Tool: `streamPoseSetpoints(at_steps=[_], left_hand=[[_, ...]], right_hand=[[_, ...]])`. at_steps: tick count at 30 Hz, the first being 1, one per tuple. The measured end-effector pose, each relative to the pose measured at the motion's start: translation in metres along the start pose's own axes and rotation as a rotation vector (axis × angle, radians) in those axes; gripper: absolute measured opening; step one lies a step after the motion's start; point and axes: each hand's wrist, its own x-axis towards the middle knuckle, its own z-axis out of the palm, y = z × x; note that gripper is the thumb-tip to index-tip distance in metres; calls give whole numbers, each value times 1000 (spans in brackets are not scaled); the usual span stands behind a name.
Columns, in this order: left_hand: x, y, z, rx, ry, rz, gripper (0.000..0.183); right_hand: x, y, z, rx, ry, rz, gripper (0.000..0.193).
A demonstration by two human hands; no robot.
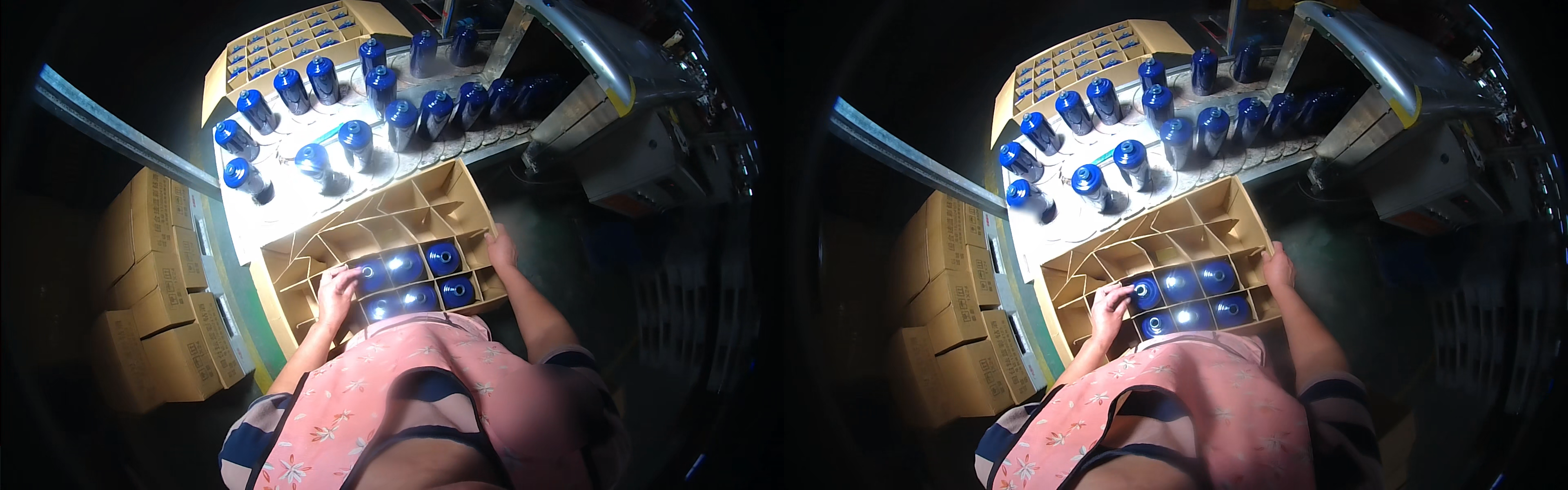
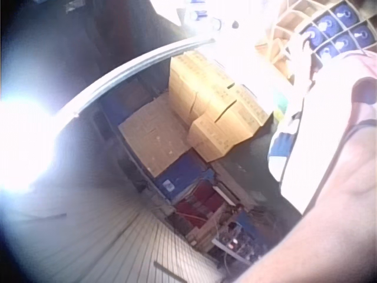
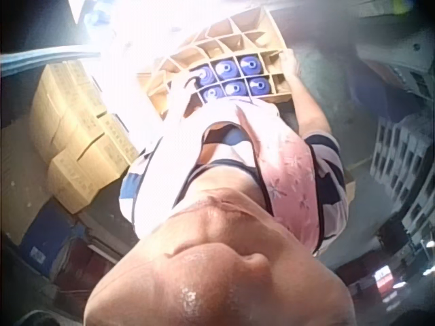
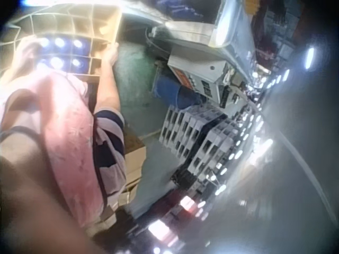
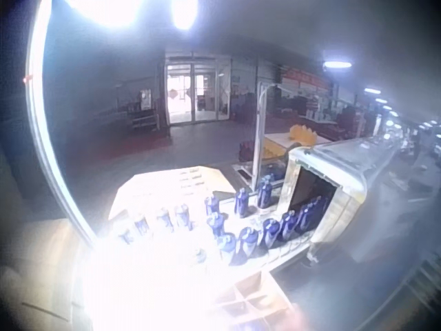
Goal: The person places blue bottles from a conveyor belt into a cardboard box with compartments. They handle the bottles one at a time, occasionally inspecting a bottle before placing it in the box. The person continues filling the box until it is full, then moves to a new box and repeats the process.
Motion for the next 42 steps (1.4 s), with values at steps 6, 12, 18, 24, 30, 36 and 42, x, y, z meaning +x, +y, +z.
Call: streamPoseSetpoints(at_steps=[6,12,18,24,30,36,42], left_hand=[[9,16,-7,112,28,91,32],[16,21,3,247,-255,180,44],[9,16,23,343,-146,214,42],[8,40,7,193,-143,177,38],[49,105,-80,-667,-48,-73,37],[143,126,-105,-612,133,132,38],[257,65,-31,-378,86,-56,37]], right_hand=[[-4,2,3,-21,2,3,33],[-2,6,-3,3,6,-23,32],[-1,11,-10,-5,-29,-6,32],[-2,15,-13,-22,-46,12,32],[-1,15,-6,-19,-46,-19,31],[1,15,-8,-12,-17,-9,32],[1,9,-7,-17,-32,28,33]])
